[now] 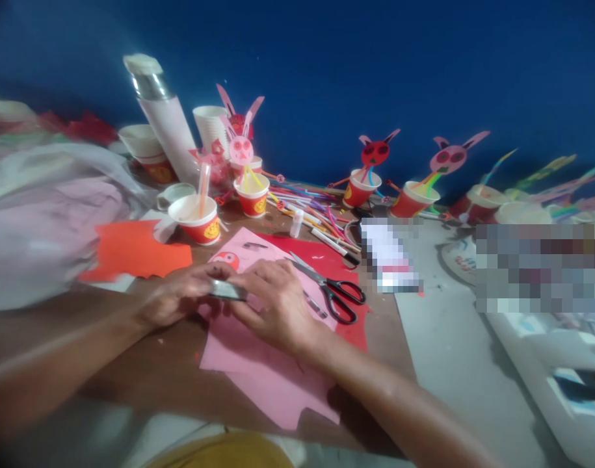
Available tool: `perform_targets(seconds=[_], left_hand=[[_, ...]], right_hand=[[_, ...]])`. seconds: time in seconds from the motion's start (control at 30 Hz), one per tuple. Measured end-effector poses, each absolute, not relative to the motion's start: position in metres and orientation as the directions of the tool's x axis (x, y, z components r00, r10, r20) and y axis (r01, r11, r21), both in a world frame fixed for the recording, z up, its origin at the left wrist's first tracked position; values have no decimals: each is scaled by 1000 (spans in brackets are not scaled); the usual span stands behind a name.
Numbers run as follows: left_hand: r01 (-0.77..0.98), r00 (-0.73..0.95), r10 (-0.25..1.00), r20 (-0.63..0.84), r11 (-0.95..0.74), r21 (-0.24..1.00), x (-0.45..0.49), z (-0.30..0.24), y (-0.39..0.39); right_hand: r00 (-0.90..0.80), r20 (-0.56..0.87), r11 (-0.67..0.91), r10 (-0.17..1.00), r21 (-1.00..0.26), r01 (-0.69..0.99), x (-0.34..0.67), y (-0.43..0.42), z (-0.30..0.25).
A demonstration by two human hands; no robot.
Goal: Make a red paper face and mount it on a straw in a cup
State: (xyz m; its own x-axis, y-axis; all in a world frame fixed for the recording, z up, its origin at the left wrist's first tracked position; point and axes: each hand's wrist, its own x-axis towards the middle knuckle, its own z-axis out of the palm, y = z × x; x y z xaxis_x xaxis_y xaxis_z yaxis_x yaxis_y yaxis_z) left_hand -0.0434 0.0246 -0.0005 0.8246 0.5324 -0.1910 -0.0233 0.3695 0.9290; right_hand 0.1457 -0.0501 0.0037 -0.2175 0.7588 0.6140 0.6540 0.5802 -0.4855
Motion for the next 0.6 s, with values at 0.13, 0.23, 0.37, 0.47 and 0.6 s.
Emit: perform_targets(seconds=[0.13,0.23,0.37,0.47,0.6], left_hand=[[78,810,519,-271,363,928,-43,-4,26],[10,820,508,-263,447,895,-44,-5,26],[-137,870,465,-163,546,826,-46,-4,24],[-154,889,439,-135,561,813,-46,-4,24],[-42,863,472,-183,428,903,-46,-2,25]], right_hand=[[-270,589,572,761,-415,707,143,-52,5],[-247,573,569,781,-493,658,141,-51,3],[-194,591,599,783,-633,491,142,-47,-5],[-179,645,644,743,-616,454,144,-45,-10],[-204,646,626,735,-532,570,145,-45,-6]])
